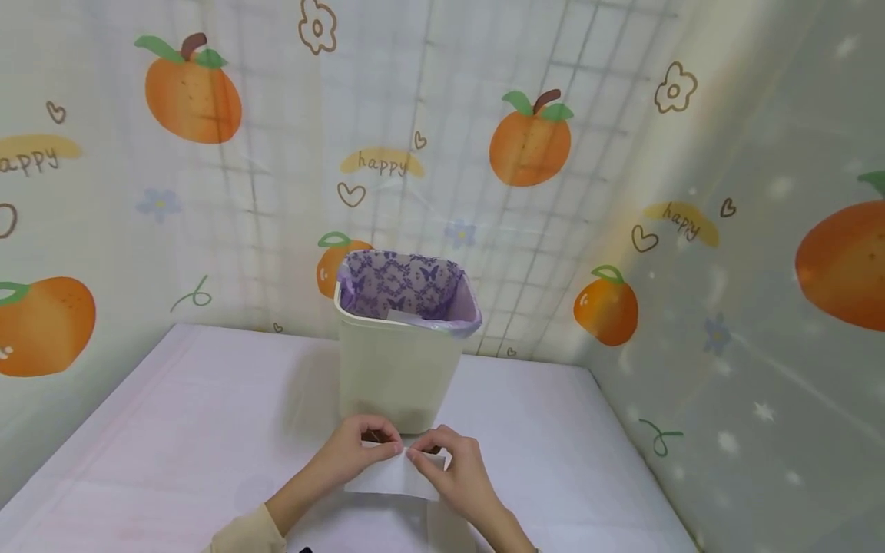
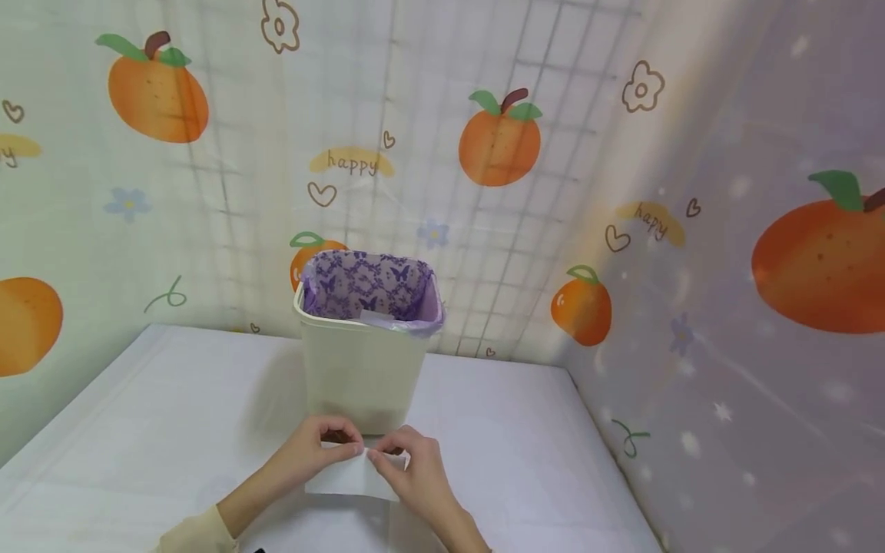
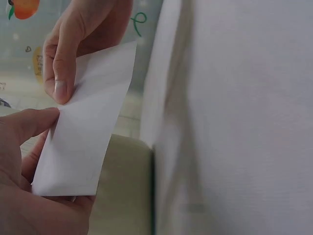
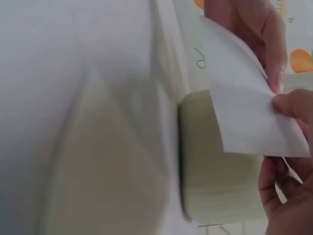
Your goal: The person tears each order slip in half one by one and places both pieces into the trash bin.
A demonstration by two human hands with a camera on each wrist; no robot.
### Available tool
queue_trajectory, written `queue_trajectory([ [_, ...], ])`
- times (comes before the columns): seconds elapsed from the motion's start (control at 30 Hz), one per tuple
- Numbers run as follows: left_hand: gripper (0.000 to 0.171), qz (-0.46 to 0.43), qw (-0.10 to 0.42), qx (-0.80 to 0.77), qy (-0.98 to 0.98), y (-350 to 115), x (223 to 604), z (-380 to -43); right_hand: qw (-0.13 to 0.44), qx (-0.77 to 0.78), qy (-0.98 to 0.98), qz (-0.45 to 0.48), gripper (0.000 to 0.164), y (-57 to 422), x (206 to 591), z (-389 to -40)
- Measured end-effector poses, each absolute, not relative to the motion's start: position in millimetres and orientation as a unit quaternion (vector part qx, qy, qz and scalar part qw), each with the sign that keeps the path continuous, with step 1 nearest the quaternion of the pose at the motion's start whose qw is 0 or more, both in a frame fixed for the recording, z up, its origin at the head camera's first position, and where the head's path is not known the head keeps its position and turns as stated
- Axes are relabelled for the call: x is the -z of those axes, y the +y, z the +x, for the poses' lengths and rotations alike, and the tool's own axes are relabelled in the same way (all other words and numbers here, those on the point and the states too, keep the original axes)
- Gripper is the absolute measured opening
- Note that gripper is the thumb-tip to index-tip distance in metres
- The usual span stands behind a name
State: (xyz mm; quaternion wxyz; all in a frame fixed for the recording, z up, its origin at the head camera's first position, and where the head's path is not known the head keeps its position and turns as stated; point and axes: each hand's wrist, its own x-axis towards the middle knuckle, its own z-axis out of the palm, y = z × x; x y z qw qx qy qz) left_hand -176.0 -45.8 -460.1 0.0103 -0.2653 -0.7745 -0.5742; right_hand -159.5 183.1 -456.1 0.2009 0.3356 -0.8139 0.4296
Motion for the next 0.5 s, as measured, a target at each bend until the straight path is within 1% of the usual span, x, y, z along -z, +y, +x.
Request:
queue_trajectory([
  [0.2,0.005,-0.283,0.041,0.57,-0.771,-47,435,-180,0.217,-0.431,-0.805,0.346,0.013,182,430,-164],
  [0.4,0.005,-0.285,0.045,0.571,-0.768,-45,406,-181,0.242,-0.416,-0.801,0.357,0.011,182,404,-168],
  [0.5,0.005,-0.288,0.056,0.571,-0.767,-44,394,-182,0.246,-0.406,-0.801,0.364,0.01,184,391,-170],
])
